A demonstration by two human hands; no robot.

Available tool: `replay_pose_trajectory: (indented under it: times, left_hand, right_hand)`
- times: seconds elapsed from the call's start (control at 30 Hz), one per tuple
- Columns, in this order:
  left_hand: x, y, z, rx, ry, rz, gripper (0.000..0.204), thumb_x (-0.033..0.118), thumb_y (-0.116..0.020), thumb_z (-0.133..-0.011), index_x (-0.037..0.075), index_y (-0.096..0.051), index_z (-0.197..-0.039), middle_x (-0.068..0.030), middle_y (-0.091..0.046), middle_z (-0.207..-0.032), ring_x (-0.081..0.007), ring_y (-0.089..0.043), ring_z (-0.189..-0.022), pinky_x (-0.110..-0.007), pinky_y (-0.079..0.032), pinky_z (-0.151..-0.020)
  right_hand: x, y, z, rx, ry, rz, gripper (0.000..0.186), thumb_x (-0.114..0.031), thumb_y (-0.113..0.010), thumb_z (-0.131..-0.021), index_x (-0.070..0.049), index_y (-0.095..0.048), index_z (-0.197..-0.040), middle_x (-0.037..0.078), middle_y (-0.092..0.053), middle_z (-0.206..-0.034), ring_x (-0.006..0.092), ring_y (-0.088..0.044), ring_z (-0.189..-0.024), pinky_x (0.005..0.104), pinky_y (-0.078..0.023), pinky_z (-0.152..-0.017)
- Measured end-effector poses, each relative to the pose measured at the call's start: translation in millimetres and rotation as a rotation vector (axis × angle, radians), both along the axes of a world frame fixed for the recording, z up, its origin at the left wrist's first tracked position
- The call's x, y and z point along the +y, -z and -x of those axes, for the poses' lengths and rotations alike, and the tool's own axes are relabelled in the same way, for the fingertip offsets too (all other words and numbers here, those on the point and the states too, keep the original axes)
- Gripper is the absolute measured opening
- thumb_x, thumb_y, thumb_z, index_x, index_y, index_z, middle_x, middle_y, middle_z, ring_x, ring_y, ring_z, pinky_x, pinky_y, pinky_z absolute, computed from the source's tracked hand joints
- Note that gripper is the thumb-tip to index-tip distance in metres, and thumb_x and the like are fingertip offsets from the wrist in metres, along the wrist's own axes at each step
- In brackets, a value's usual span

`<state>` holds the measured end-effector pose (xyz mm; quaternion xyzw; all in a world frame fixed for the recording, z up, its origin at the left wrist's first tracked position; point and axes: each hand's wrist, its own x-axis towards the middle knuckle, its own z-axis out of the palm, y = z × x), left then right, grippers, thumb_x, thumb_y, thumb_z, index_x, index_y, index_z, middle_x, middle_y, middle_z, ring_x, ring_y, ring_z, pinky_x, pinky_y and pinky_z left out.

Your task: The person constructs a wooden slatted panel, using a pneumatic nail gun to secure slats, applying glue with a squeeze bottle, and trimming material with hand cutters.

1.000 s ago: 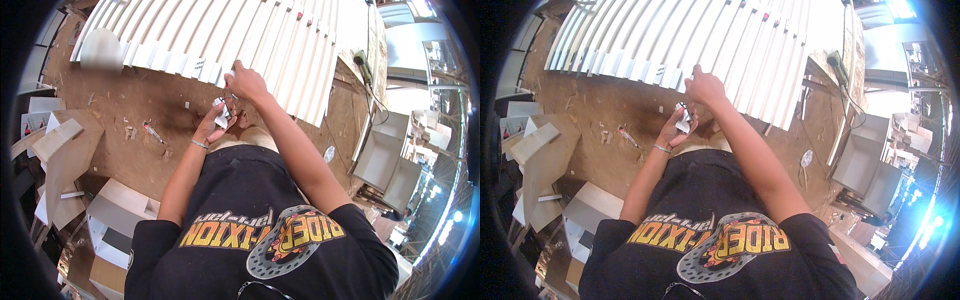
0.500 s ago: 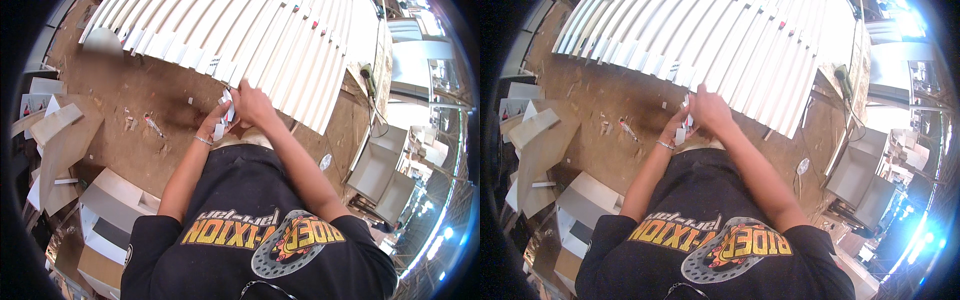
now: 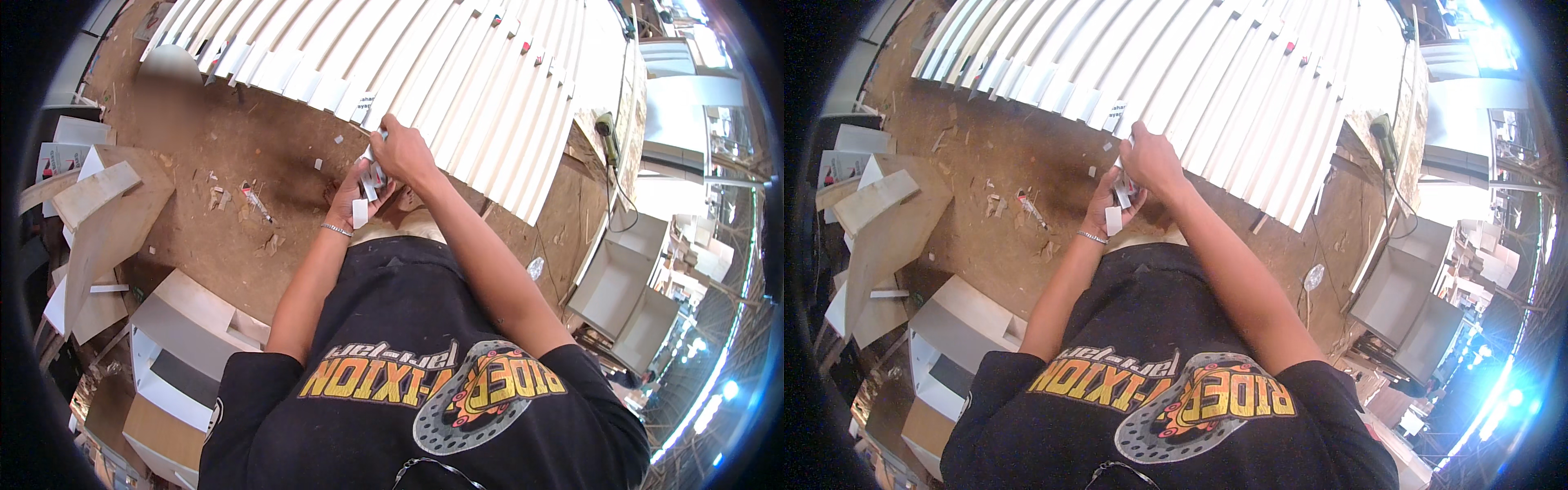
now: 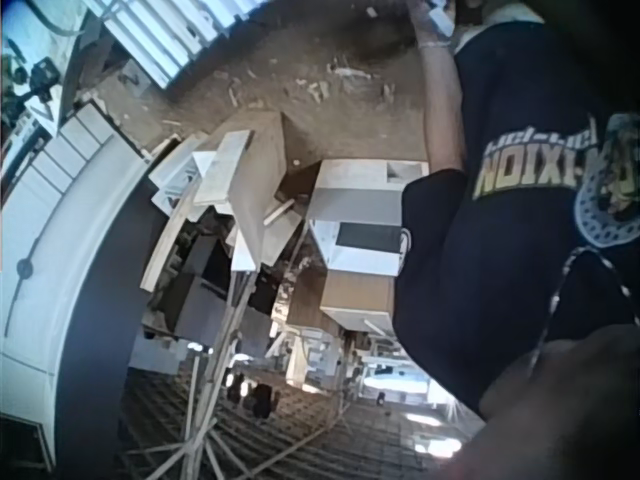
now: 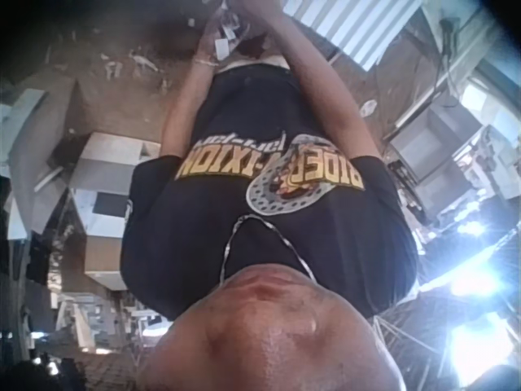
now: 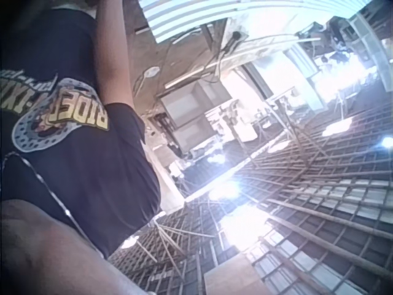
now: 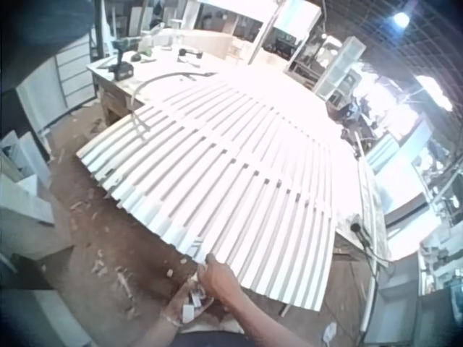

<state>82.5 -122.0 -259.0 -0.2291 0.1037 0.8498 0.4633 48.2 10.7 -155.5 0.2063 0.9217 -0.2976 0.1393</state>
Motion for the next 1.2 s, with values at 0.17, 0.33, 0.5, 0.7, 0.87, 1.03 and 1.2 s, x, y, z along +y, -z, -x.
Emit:
replay_pose_trajectory:
  times: [0.17, 0.33, 0.5, 0.7, 0.87, 1.03, 1.2]
  left_hand:
    - [-28.7, -3.2, -3.7, 0.070, -0.009, -0.092, 0.052, 0.057, -0.068, -0.091, 0.016, -0.062, -0.122, 0.0010, -0.069, -0.096, -0.0144, -0.069, -0.089, -0.036, -0.063, -0.084]
    - [-34.2, 2.1, 23.8, 0.107, -0.089, -0.116, 0.048, 0.029, -0.065, -0.095, 0.001, -0.056, -0.131, -0.0134, -0.065, -0.121, -0.0267, -0.068, -0.108, -0.038, -0.063, -0.083]
    - [-30.4, 2.9, 48.4, 0.092, -0.168, 0.043, 0.045, 0.019, -0.069, -0.088, 0.001, -0.058, -0.128, -0.0146, -0.066, -0.119, -0.0277, -0.065, -0.111, -0.040, -0.059, -0.092]
    - [-22.0, -0.1, 56.6, 0.040, -0.239, 0.049, 0.035, 0.023, -0.065, -0.089, 0.001, -0.061, -0.116, -0.0149, -0.068, -0.113, -0.0273, -0.066, -0.105, -0.045, -0.058, -0.096]
    - [-9.6, -10.4, 58.0, -0.001, -0.278, 0.101, 0.035, 0.028, -0.062, -0.090, 0.003, -0.061, -0.114, -0.0111, -0.067, -0.106, -0.0255, -0.066, -0.101, -0.044, -0.057, -0.094]
    - [-18.3, -11.0, 46.7, 0.036, -0.247, -0.031, 0.042, 0.038, -0.056, -0.091, 0.009, -0.061, -0.121, -0.0047, -0.068, -0.110, -0.0195, -0.067, -0.098, -0.038, -0.058, -0.085]
    - [-33.9, -46.0, -3.3, 0.076, -0.316, 0.149, 0.042, 0.032, -0.052, -0.095, 0.008, -0.060, -0.129, -0.0061, -0.068, -0.120, -0.0193, -0.066, -0.109, -0.037, -0.058, -0.089]
  right_hand:
    - [-12.8, -5.1, -18.1, -0.060, -0.089, 0.013, 0.035, -0.030, -0.055, -0.094, 0.001, -0.066, -0.107, 0.030, -0.070, -0.091, 0.0466, -0.068, -0.092, 0.0514, -0.053, -0.086]
    - [-5.6, -25.6, 9.5, -0.024, -0.151, 0.003, 0.035, -0.029, -0.056, -0.095, 0.003, -0.063, -0.106, 0.029, -0.070, -0.089, 0.0464, -0.069, -0.091, 0.0517, -0.053, -0.085]
    - [4.1, -23.0, 57.5, -0.006, -0.045, -0.074, 0.043, -0.033, -0.052, -0.097, 0.006, -0.055, -0.115, 0.030, -0.070, -0.089, 0.0468, -0.069, -0.090, 0.0522, -0.054, -0.084]
    - [7.1, -0.9, 71.3, -0.097, -0.110, -0.078, 0.041, -0.031, -0.053, -0.097, 0.002, -0.055, -0.121, 0.034, -0.068, -0.102, 0.0466, -0.067, -0.101, 0.0532, -0.052, -0.092]
    - [-11.5, 4.0, 55.0, 0.024, -0.160, -0.149, 0.034, -0.026, -0.050, -0.097, 0.001, -0.056, -0.117, 0.033, -0.069, -0.094, 0.0485, -0.068, -0.094, 0.0557, -0.053, -0.086]
    - [-29.0, -6.0, 37.2, -0.023, -0.192, -0.067, 0.032, -0.028, -0.049, -0.098, 0.001, -0.057, -0.109, 0.030, -0.069, -0.091, 0.0502, -0.066, -0.091, 0.0573, -0.051, -0.082]
    - [-41.4, 2.3, -16.3, 0.034, -0.113, 0.092, 0.038, -0.034, -0.048, -0.100, 0.003, -0.058, -0.099, 0.031, -0.067, -0.084, 0.0507, -0.066, -0.084, 0.0581, -0.051, -0.077]
